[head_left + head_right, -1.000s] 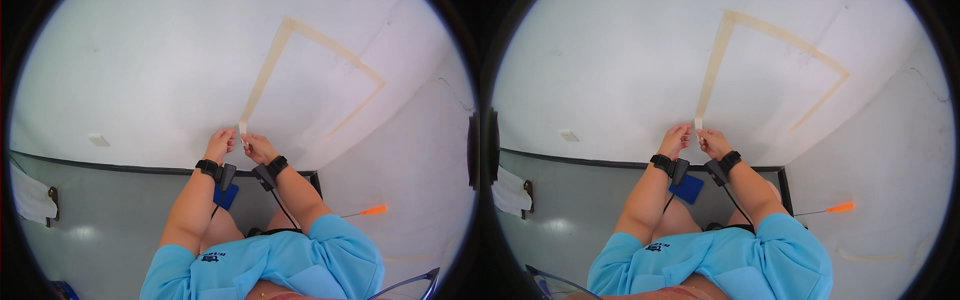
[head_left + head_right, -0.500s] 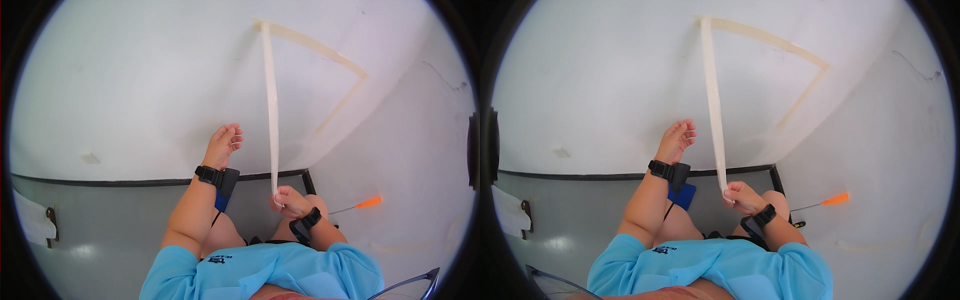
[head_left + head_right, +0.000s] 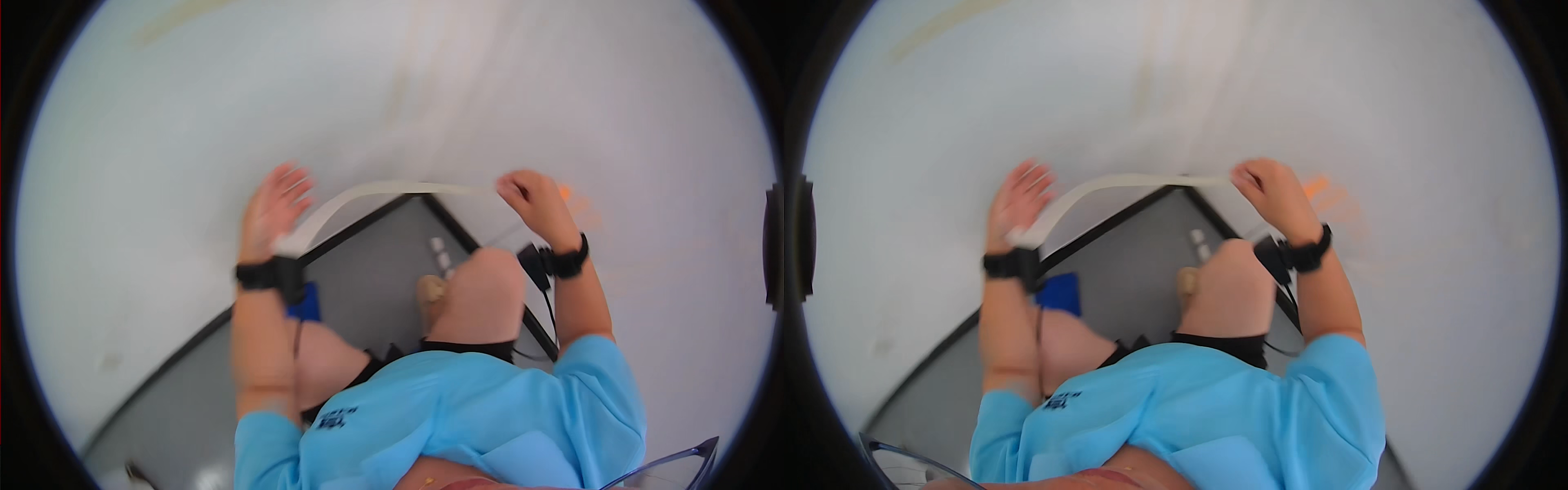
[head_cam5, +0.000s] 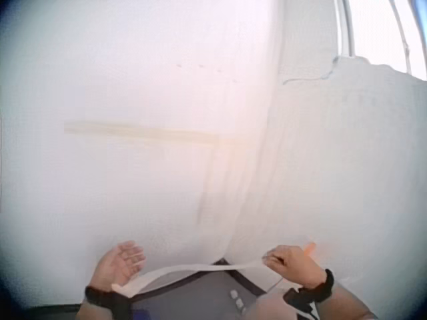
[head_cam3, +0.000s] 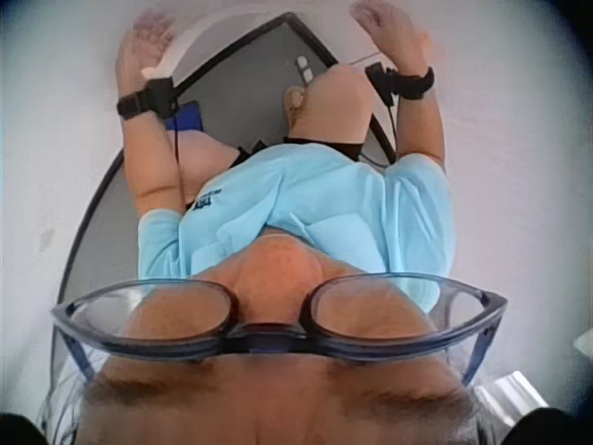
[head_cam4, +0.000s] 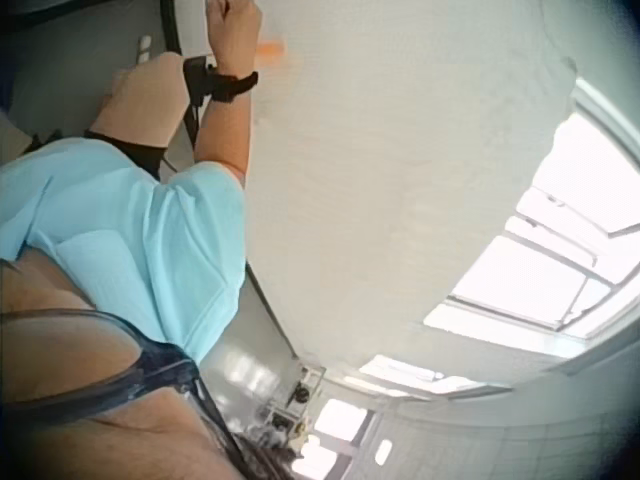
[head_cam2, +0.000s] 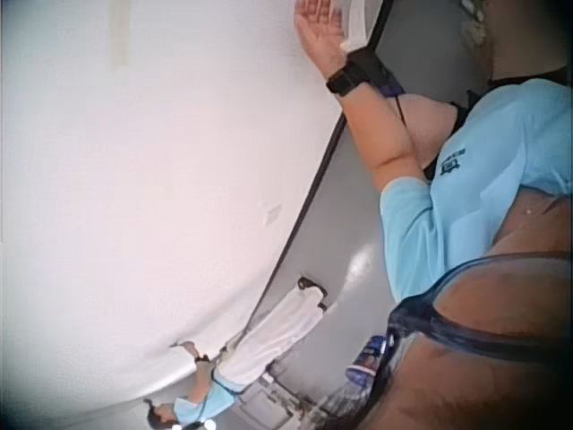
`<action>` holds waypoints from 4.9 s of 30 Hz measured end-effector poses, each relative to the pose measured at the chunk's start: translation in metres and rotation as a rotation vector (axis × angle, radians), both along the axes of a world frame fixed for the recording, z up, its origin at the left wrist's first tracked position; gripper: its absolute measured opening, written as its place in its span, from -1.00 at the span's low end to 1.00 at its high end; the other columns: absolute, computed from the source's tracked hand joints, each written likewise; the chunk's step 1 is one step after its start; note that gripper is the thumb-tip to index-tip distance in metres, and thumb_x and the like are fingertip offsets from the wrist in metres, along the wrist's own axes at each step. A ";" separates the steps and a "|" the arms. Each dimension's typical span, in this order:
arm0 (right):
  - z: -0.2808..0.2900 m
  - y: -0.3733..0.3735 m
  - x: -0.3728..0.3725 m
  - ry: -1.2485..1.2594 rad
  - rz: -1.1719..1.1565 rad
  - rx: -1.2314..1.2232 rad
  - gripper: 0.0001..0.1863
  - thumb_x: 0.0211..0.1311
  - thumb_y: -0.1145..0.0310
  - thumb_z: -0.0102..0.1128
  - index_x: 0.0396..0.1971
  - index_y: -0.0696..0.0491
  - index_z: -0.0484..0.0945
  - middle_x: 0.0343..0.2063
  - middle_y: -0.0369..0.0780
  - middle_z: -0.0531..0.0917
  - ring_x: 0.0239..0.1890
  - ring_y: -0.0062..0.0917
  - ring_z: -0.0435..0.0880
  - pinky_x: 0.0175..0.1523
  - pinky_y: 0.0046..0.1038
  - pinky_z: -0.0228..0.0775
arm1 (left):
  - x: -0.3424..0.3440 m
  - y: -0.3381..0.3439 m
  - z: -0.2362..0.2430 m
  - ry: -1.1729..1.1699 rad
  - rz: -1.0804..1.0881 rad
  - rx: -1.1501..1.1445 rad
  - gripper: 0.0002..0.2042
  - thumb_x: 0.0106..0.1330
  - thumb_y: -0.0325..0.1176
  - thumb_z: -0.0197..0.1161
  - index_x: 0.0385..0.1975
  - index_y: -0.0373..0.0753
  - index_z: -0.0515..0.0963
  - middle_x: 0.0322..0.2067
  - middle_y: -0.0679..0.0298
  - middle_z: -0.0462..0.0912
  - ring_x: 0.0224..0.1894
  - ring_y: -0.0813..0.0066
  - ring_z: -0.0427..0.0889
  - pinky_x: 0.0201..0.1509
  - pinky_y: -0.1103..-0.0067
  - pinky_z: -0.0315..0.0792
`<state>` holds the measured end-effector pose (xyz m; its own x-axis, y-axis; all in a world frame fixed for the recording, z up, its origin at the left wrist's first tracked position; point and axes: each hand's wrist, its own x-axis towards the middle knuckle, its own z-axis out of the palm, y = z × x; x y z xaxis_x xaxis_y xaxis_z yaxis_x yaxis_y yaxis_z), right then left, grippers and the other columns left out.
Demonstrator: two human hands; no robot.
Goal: Scraping a cracked wall, applying paint with a roller, and removing masking tape from around the repaired area.
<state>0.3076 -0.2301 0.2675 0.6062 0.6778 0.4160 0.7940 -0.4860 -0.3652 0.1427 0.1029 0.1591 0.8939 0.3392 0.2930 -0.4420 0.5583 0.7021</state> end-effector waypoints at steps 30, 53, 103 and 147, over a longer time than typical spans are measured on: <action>0.165 -0.281 0.050 -0.688 -1.053 0.101 -0.57 -0.19 0.24 0.27 -0.29 0.07 0.36 -0.63 -0.29 0.46 -0.53 -0.49 0.46 -0.41 -0.46 0.30 | 0.034 -0.003 -0.005 0.411 0.093 0.067 -0.62 0.26 -0.16 -0.09 0.02 -0.21 0.25 -0.15 0.28 0.40 -0.16 0.56 0.39 -0.13 0.65 0.30; 0.138 0.080 0.088 -0.277 0.344 0.814 -0.92 -0.01 0.50 0.14 -0.48 0.15 0.46 -0.58 -0.31 0.51 -0.55 -0.75 0.44 -0.43 -0.72 0.28 | 0.020 -0.026 0.016 0.326 0.304 0.071 -0.75 0.26 -0.27 -0.09 -0.16 -0.26 0.32 -0.31 0.24 0.46 -0.31 0.50 0.46 -0.25 0.60 0.38; -0.064 0.162 0.120 1.443 0.291 0.896 -0.86 0.07 0.37 0.09 -0.55 0.06 0.35 -0.54 -0.33 0.45 -0.47 -0.67 0.41 -0.36 -0.62 0.31 | 0.016 -0.005 0.042 0.522 0.376 0.107 -0.77 0.25 -0.28 -0.07 -0.17 -0.25 0.33 -0.32 0.26 0.47 -0.30 0.53 0.46 -0.26 0.63 0.39; 0.111 -0.174 0.000 -0.053 -0.391 -0.239 -0.94 -0.15 0.48 0.15 -0.63 0.15 0.48 -0.62 -0.22 0.50 -0.55 -0.46 0.45 -0.42 -0.52 0.29 | 0.024 0.026 -0.015 0.517 0.235 0.168 -0.66 0.24 -0.18 -0.03 -0.05 -0.20 0.29 -0.26 0.34 0.43 -0.26 0.59 0.41 -0.21 0.64 0.31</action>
